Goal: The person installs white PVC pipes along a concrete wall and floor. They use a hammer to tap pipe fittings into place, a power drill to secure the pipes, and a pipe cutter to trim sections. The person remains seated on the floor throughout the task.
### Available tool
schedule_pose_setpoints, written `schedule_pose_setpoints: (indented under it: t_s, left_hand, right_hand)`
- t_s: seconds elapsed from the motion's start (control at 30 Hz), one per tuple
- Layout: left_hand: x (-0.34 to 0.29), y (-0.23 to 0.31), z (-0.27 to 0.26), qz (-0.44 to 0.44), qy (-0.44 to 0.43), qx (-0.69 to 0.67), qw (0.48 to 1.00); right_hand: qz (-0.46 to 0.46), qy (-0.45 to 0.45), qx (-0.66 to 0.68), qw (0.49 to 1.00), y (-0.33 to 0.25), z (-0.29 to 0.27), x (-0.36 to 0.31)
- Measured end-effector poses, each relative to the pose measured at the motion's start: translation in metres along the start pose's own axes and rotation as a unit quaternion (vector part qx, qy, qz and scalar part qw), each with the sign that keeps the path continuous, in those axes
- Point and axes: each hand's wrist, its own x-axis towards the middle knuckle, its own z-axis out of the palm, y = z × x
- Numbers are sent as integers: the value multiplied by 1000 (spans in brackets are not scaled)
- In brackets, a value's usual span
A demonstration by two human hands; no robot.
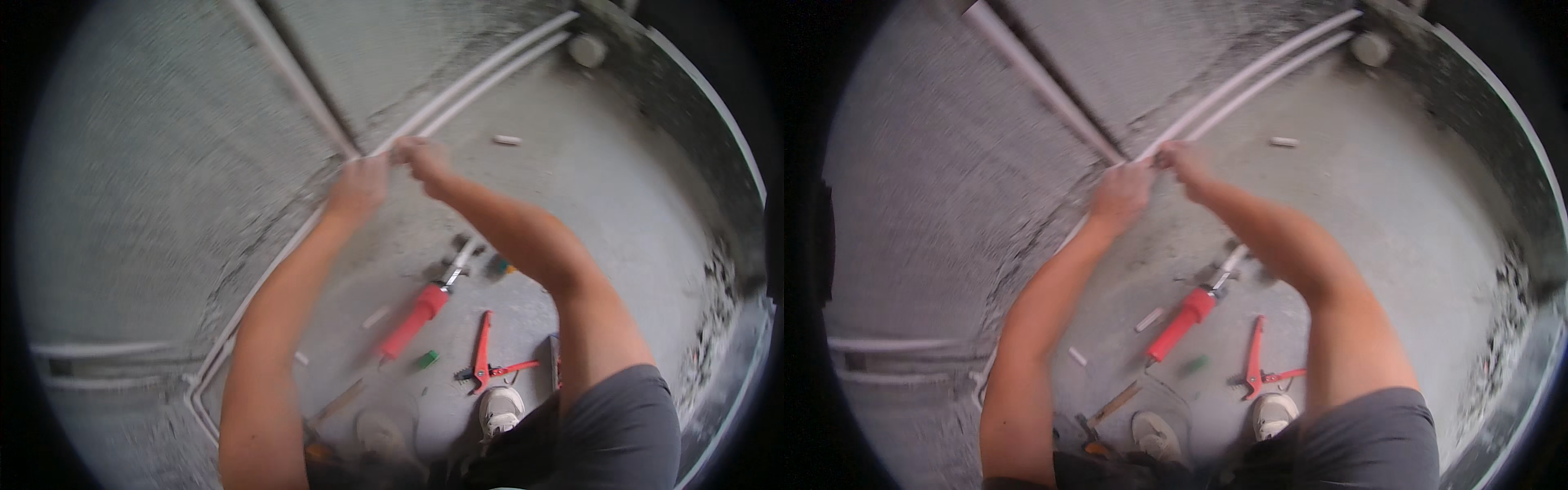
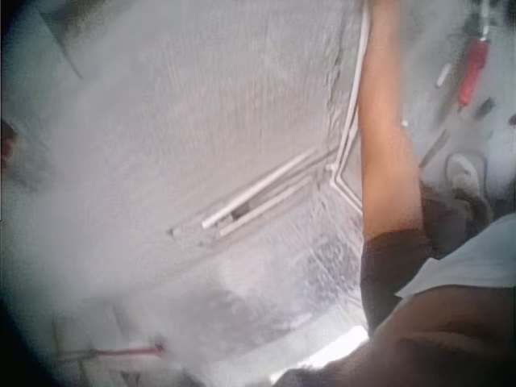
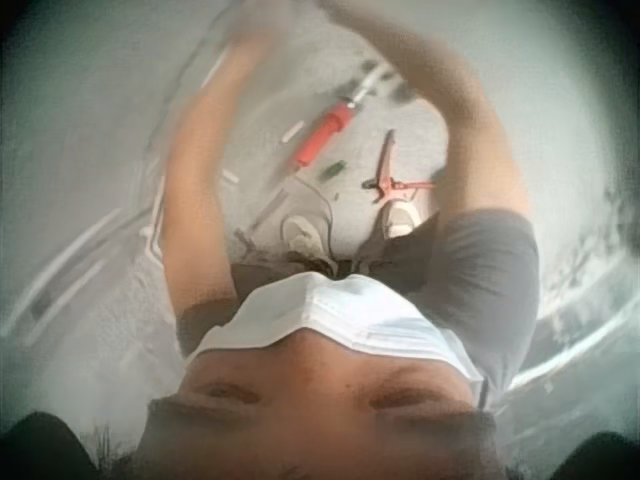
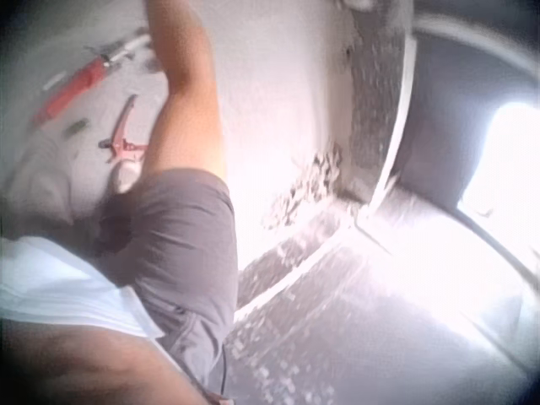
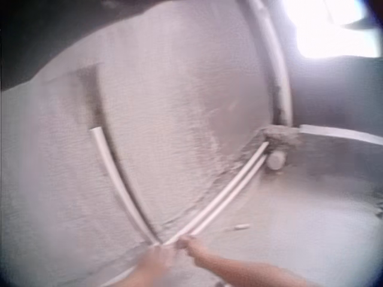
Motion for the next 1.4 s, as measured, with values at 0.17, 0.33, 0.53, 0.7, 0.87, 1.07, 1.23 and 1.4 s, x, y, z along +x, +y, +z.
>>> schedule_pose_setpoints:
  t_s: [0.17, 0.33, 0.53, 0.7, 0.87, 1.07, 1.23, 1.4]
  left_hand:
    - [-10, 14, 6, -84, 3, -35, 996]
    - [-54, 30, -62, -11, -82, -199, 976]
    - [-195, 61, -191, -150, -181, -385, 892]
    - [-330, 60, -272, -469, -490, -324, 659]
    - [-498, 69, -339, -599, -578, -110, 543]
    - [-742, 95, -413, -509, -744, -134, 411]
    - [-695, 131, -379, -607, -696, -143, 355]
    - [-659, 104, -373, -631, -615, -36, 470]
  right_hand:
    - [-17, 26, 27, 999, 11, 5, 5]
    - [17, 35, 26, 999, 17, -10, 14]
    - [37, -22, 32, 999, 18, -24, 29]
    - [16, -53, 28, 998, 27, -37, 50]
    - [12, -63, 47, 997, 20, -45, 62]
    - [14, -20, 54, 998, 31, -49, 61]
    - [-10, 13, -19, 1000, 8, -9, 25]
    - [35, 63, 11, 997, -5, -4, 17]
